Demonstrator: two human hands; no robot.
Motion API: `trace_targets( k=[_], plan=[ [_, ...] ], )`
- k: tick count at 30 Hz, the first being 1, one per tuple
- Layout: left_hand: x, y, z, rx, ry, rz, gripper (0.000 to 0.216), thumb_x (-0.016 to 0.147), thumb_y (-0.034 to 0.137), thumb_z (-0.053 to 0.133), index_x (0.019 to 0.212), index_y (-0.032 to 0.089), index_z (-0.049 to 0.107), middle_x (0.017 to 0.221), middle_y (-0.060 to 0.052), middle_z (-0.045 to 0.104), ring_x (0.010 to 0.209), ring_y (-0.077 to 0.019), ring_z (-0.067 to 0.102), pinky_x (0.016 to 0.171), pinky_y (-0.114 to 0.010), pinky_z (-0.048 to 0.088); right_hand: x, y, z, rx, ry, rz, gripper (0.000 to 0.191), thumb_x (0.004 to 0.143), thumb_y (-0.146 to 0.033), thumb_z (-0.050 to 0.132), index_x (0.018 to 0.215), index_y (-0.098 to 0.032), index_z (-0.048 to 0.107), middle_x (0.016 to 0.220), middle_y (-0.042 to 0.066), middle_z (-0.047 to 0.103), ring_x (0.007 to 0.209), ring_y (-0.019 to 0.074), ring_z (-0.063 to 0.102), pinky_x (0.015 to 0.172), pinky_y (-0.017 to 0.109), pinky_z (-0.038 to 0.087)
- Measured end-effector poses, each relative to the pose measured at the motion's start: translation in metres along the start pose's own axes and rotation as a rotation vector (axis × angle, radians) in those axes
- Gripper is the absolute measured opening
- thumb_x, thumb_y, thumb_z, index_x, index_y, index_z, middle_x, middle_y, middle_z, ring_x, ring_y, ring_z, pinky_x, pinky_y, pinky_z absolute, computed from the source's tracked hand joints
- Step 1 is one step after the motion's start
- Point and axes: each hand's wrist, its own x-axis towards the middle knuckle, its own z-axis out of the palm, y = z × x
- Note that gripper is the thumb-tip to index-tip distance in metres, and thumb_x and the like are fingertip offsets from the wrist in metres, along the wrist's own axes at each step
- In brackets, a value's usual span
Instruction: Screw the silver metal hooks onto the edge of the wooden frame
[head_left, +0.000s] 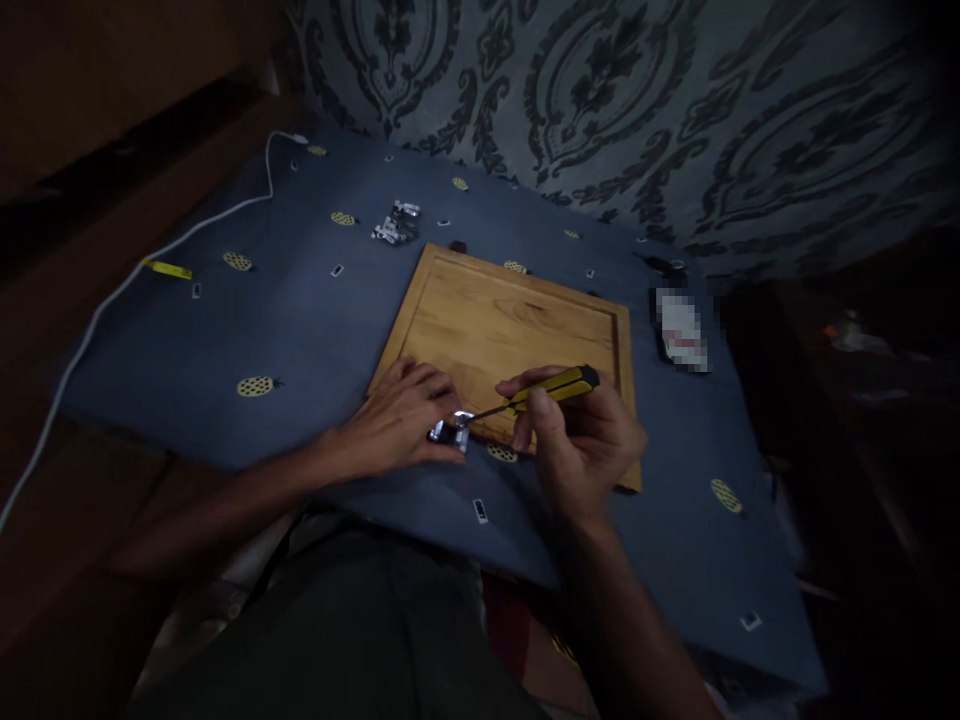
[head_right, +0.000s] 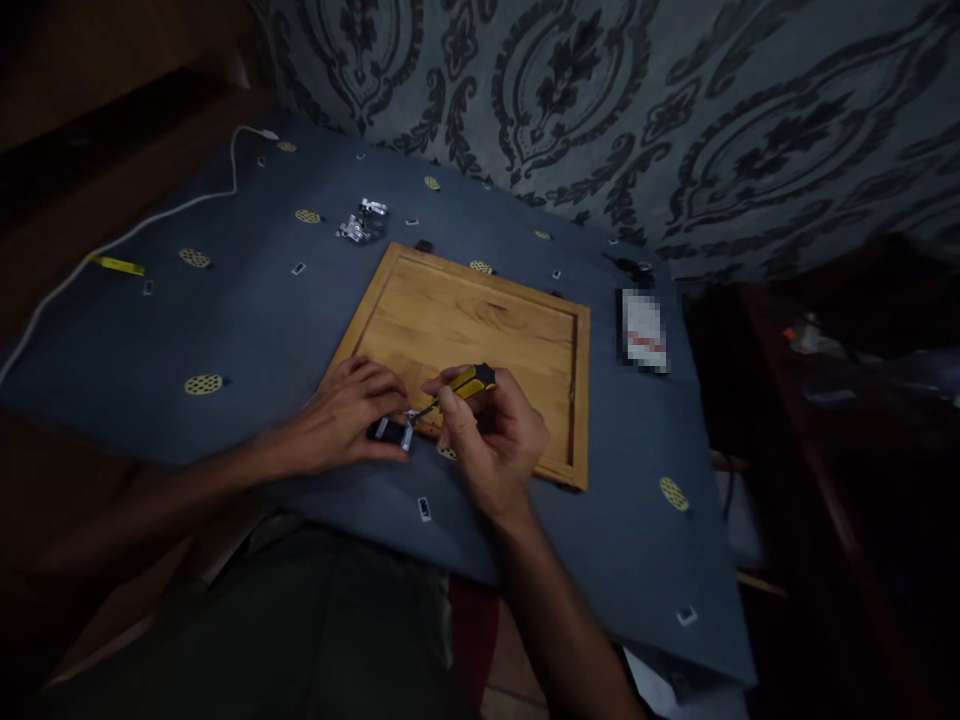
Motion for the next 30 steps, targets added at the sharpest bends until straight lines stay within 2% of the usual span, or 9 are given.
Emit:
trace_targets(
  k=[9, 18, 30],
  plan=[
    [0.0002, -0.0003, -0.0004, -0.004, -0.010, 0.000, 0.048, 0.084, 0.056, 0.079, 0.114, 0.019, 0.070, 0.113, -0.007, 0.066, 0.113, -0.0268, 0.058, 0.107, -0.045, 0.038, 0.0001, -0.0011, -0.0008, 0.010, 0.006, 0.005, 0.006, 0.093, -0.028, 0.075, 0.095, -0.023, 0.072, 0.085, -0.003, 0.077, 0.040, 0.0054, 0.055, 0.036, 0.019, 0.044],
    [-0.0004, -0.0011, 0.0018, -0.014, 0.013, 0.004, 0.049, 0.084, 0.056, 0.079, 0.117, 0.021, 0.069, 0.113, -0.005, 0.066, 0.113, -0.0261, 0.058, 0.106, -0.044, 0.038, 0.0012, -0.0036, -0.0001, -0.058, 0.013, 0.033, 0.014, 0.093, -0.034, 0.074, 0.090, -0.021, 0.070, 0.084, -0.001, 0.076, 0.039, 0.0061, 0.054, 0.036, 0.021, 0.043],
    [0.0003, -0.0011, 0.0013, 0.020, 0.014, 0.013, 0.051, 0.084, 0.060, 0.078, 0.112, 0.018, 0.069, 0.108, -0.006, 0.066, 0.110, -0.0262, 0.059, 0.104, -0.043, 0.039, -0.0008, -0.0003, 0.0012, -0.030, -0.044, 0.055, 0.016, 0.094, -0.037, 0.073, 0.092, -0.022, 0.069, 0.084, -0.001, 0.076, 0.039, 0.0058, 0.052, 0.037, 0.022, 0.042]
  ],
)
